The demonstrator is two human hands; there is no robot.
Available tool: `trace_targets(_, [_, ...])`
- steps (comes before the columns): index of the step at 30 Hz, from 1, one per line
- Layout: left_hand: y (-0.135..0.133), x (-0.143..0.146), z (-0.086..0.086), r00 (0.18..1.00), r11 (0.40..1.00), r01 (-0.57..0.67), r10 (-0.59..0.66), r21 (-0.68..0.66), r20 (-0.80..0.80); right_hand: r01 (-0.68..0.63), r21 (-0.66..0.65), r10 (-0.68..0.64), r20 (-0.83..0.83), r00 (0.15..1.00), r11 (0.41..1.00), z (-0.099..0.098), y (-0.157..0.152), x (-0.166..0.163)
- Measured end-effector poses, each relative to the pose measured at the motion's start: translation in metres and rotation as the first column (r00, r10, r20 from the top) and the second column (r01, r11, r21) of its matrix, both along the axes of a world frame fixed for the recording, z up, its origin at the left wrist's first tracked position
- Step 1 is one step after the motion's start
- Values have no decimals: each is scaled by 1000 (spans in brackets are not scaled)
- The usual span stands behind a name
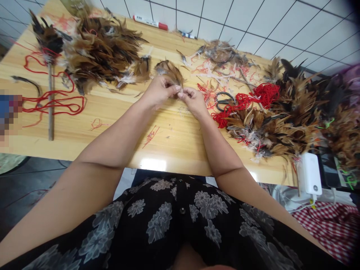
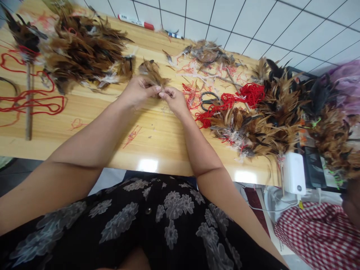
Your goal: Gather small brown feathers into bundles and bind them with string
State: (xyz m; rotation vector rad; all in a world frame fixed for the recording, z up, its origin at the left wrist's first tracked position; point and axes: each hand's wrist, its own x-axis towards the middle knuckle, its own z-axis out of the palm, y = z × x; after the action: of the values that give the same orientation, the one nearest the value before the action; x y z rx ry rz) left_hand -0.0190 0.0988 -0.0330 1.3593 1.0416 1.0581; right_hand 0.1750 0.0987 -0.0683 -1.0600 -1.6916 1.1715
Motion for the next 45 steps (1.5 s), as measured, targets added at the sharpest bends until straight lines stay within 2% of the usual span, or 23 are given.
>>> trace_targets(4, [-2, 6, -5, 999, 999, -41, 40, 21, 35, 74, 27, -76, 66, 995, 997, 2, 0, 0])
trace_targets(8, [-5, 5, -2, 985, 996, 84, -86, 21, 151, 46, 49, -50, 86, 995, 998, -3, 3, -1])
trace_targets(11, [-7, 2, 2, 959, 985, 175, -168, -8, 227, 32, 1, -32, 22, 999, 999, -11, 6, -4])
trace_targets(16, [-8, 1, 5, 950, 971, 236, -225, -29, 215, -49, -92, 44, -52, 998, 995, -9, 4, -7])
trace_targets(20, [-8, 2, 5, 969, 978, 207, -201, -22, 144, -78, -63, 73, -71, 995, 995, 6, -3, -6])
trace_targets(24, [-4, 0, 4, 977, 992, 112, -97, -66, 192, -53, -69, 46, -99, 994, 996, 19, -9, -3])
trace_targets(31, [-1, -5, 11, 920, 968, 165, -83, -189, 382, -13, -74, 0, -173, 985, 997, 9, -4, 0])
trace_targets(36, [-7, 3, 16, 922, 959, 146, -42, -245, 386, -44, -103, 20, -226, 974, 994, 12, -8, -2])
trace_targets(39, [-9, 6, 17, 916, 953, 171, -61, -251, 396, -48, -121, 20, -224, 974, 992, 18, -13, -4])
trace_targets(45, [-7, 0, 15, 938, 970, 151, -80, -191, 338, -34, -105, 13, -188, 982, 994, 20, -12, -4])
